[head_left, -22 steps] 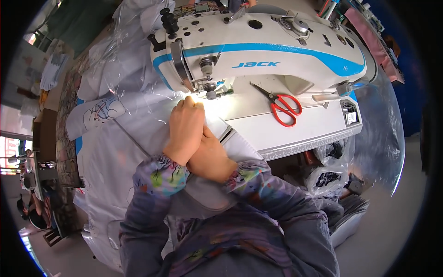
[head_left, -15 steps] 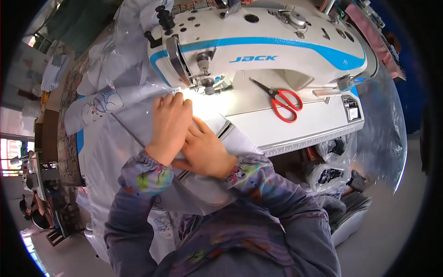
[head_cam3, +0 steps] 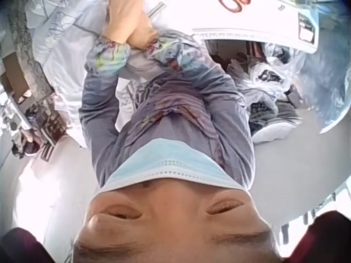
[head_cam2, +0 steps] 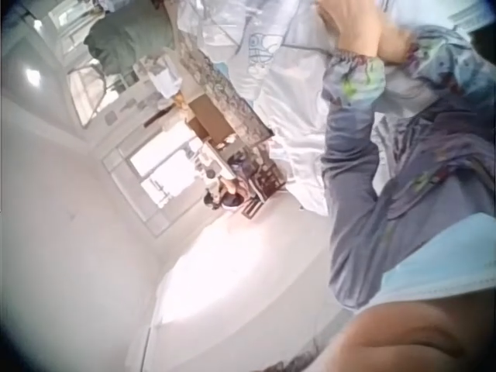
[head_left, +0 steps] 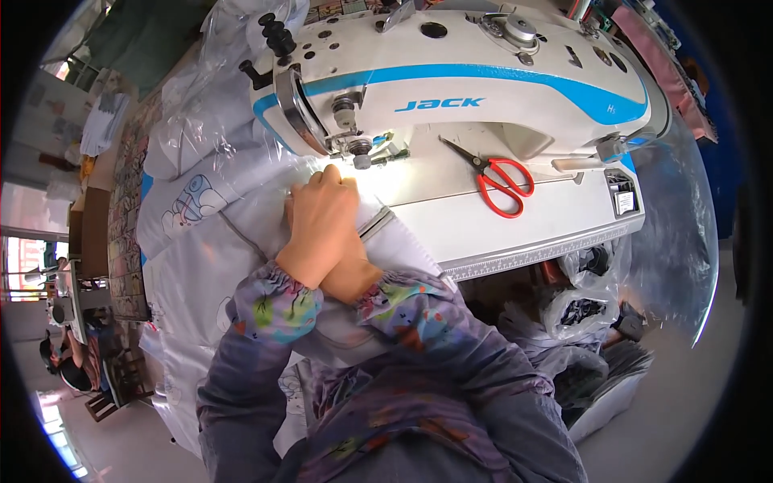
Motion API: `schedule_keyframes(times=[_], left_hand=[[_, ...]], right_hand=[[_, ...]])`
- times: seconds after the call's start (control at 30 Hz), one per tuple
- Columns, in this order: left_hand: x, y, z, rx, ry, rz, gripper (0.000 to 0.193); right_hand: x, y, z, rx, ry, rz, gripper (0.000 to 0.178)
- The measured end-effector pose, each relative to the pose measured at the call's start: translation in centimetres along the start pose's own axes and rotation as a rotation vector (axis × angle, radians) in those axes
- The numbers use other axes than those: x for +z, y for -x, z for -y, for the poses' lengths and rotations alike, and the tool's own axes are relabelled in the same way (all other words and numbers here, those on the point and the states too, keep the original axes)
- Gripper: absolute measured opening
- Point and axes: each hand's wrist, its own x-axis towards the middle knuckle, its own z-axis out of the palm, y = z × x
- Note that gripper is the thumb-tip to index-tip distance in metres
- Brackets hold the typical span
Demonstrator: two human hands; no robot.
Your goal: Sewing plastic protective sheets onto patterned fabric items using an industrial sewing machine.
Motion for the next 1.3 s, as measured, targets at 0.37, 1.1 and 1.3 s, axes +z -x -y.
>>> schedule_keyframes(times=[0.37, 1.1, 1.3], left_hand=[[-3.6, 3.8, -0.8, -0.111, 0.31, -0.358, 0.02], [4.8, 27.5, 10.2, -1.411, 1.556, -0.492, 0.061], [5.3, 29.7, 10.3, -1.256, 1.103, -0.268, 0.045]], right_hand=[[0.1, -2.0, -0.3, -0.066, -0.219, -0.161, 0.035], [5.1, -20.1, 7.7, -0.835, 0.149, -0.034, 0.036], [-0.5, -0.4, 15.2, -0.837, -0.514, 1.335, 0.022]])
